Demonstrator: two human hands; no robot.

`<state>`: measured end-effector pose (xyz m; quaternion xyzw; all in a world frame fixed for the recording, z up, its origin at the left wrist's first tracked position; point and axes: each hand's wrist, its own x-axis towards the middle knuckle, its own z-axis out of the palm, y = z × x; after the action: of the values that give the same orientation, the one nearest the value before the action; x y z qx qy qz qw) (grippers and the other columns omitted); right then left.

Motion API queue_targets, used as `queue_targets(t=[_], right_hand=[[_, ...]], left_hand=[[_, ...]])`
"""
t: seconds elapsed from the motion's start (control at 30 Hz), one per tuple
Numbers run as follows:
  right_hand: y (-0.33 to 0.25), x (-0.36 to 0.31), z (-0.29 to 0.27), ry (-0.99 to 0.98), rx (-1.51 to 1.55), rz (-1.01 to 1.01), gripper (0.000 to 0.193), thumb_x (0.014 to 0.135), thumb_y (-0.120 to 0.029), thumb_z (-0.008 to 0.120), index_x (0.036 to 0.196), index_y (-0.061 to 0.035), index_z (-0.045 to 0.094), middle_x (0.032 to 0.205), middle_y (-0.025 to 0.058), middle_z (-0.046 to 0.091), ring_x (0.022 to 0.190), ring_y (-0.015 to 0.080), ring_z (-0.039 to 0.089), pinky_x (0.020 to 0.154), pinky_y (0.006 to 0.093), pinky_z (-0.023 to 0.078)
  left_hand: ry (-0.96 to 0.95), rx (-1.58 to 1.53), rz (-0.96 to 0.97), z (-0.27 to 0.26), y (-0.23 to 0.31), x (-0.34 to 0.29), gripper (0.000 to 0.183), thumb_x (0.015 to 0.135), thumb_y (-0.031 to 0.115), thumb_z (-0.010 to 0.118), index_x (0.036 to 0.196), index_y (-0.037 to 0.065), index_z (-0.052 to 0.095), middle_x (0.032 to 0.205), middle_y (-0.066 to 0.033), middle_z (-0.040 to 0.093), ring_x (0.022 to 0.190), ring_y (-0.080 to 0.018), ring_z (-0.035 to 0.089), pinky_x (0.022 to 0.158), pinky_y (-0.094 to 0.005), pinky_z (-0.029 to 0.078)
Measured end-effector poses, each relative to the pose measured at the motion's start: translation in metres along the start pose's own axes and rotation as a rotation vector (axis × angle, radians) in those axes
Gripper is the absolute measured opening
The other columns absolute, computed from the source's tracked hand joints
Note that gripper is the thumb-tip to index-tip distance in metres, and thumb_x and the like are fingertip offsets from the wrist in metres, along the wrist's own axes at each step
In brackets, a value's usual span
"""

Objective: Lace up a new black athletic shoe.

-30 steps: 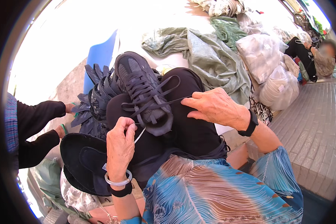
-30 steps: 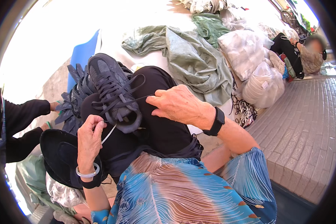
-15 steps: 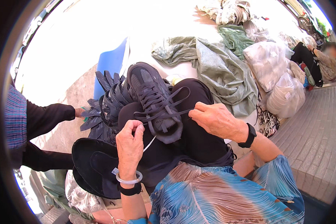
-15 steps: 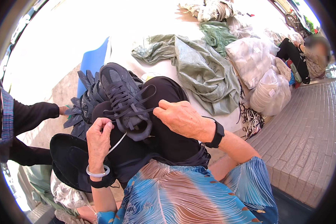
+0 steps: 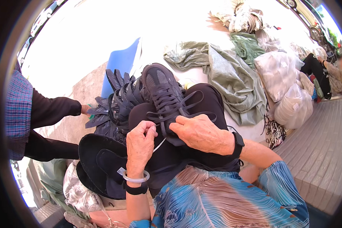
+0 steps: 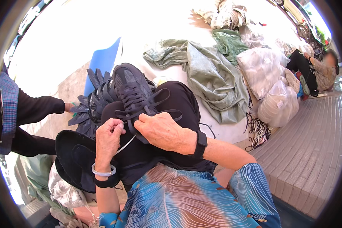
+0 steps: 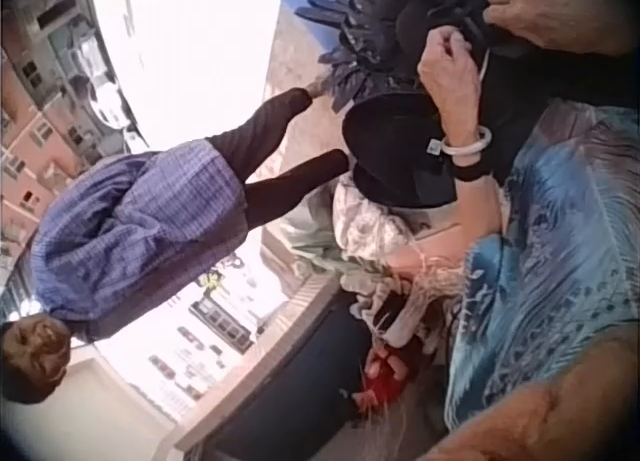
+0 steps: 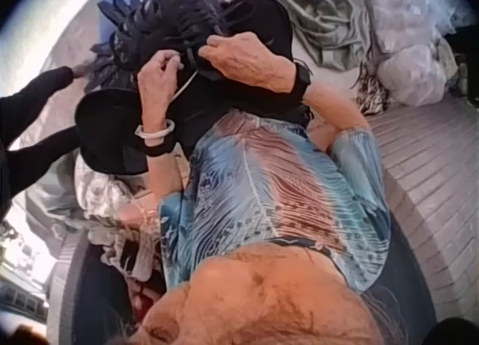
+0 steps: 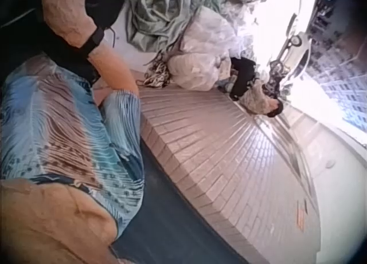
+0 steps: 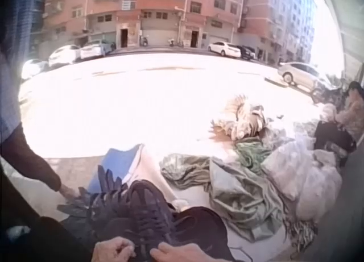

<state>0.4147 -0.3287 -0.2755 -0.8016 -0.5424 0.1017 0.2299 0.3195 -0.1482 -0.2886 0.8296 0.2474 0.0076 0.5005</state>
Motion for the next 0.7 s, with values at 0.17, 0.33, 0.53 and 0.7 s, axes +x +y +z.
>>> queue_targets(t=[0.17,0.33,0.53,0.7], right_hand=[[-0.010,0.016,0.007,-0.046,-0.019,0.120,0.013,0.078,-0.008,0.061,0.090,-0.0035,0.057,0.081,0.0121,0.062,0.072,0.0306,0.066,0.061,0.0385,0.052],[-0.008,0.016,0.012,0.053,0.073,0.195,0.012,0.082,-0.013,0.061,0.089,-0.0036,0.059,0.080,0.0137,0.065,0.074,0.0321,0.066,0.063,0.0401,0.052],[-0.023,0.023,0.015,0.035,0.019,0.291,0.026,0.083,-0.026,0.067,0.087,-0.0024,0.058,0.075,0.0137,0.064,0.071,0.0327,0.066,0.062,0.0403,0.052],[-0.019,0.025,0.020,0.076,0.004,0.319,0.029,0.080,-0.028,0.069,0.085,-0.0021,0.056,0.076,0.0143,0.063,0.069,0.0339,0.065,0.060,0.0418,0.050]], left_hand=[[0.030,0.016,-0.005,0.002,0.002,0.000,0.013,0.090,0.012,0.059,0.092,0.000,0.065,0.066,-0.0032,0.064,0.048,-0.0065,0.052,0.046,-0.0238,0.041],[0.073,0.028,0.056,0.004,0.002,-0.003,0.013,0.090,0.012,0.060,0.092,0.000,0.066,0.063,-0.0045,0.063,0.054,-0.0080,0.059,0.051,-0.0244,0.044],[0.096,-0.006,0.098,0.009,-0.014,-0.002,0.013,0.090,0.012,0.060,0.093,0.001,0.066,0.060,-0.0049,0.061,0.055,-0.0097,0.061,0.052,-0.0250,0.046],[0.100,-0.091,0.119,0.009,-0.015,-0.002,0.012,0.089,0.011,0.061,0.092,0.001,0.066,0.059,-0.0060,0.060,0.055,-0.0101,0.061,0.053,-0.0265,0.046]])
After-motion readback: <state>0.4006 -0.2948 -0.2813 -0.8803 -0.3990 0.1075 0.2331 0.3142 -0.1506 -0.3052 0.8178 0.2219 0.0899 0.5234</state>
